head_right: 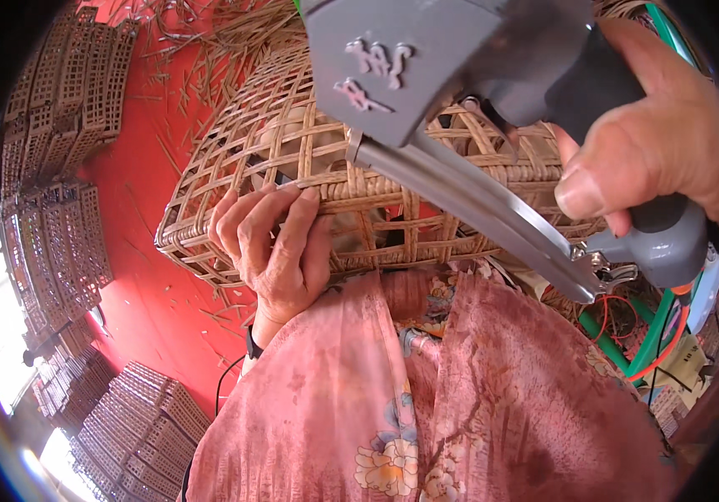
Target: Weaving a large rectangular wicker basket using strips of material.
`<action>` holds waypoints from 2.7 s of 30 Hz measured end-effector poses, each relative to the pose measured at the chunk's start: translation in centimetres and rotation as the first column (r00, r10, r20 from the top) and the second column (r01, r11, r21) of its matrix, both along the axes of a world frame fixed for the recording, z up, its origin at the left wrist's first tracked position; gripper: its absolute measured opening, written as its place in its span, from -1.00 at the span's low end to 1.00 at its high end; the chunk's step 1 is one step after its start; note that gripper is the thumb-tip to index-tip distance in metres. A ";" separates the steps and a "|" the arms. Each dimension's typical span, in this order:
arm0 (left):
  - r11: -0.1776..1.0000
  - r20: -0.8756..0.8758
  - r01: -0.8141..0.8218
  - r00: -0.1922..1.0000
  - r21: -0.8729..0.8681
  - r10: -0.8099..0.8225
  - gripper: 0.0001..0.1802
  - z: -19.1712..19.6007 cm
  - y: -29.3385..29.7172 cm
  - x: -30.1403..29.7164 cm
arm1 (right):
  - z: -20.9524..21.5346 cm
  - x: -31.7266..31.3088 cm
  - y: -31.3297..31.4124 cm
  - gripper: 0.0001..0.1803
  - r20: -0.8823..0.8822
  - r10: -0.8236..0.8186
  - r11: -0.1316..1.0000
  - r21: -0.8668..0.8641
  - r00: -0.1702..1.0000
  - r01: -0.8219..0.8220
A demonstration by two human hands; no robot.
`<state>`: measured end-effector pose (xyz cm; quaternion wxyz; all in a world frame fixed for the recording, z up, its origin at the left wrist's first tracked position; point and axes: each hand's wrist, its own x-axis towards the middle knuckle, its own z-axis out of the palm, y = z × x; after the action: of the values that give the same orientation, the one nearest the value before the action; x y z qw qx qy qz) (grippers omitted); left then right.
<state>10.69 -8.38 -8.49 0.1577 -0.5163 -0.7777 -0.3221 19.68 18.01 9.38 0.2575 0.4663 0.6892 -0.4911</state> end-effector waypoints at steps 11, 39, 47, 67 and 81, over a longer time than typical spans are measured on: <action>0.999 0.047 -0.052 0.998 -0.003 0.052 -0.64 0.1 0.3 0.3 | 0.3 -7.3 0.2 -0.09 0.251 0.278 0.959 -0.009 0.927 -0.285; 0.988 0.101 -0.059 0.994 0.143 0.045 -0.74 -1.1 0.1 0.3 | -0.2 -9.7 0.7 -0.19 0.300 0.450 0.887 -0.042 0.841 -0.460; 0.989 0.051 -0.049 0.998 0.137 0.043 -0.77 -1.2 0.2 0.1 | -1.0 -10.0 0.4 -0.21 0.321 0.487 0.866 -0.057 0.813 -0.496; 0.978 0.113 -0.042 0.993 0.204 0.019 -0.69 -1.5 -0.1 -0.1 | 0.3 -7.2 2.6 -0.27 0.170 0.480 0.875 -0.021 0.860 -0.484; 0.925 0.240 0.128 0.970 -0.357 -0.042 -0.58 3.0 1.5 -2.6 | -1.7 14.1 0.3 -0.14 -0.668 -0.205 0.906 0.147 0.715 0.397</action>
<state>8.11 -6.92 -5.50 -0.0466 -0.5297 -0.8140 -0.2337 33.76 18.32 7.63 -0.1452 0.4097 0.7110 -0.5527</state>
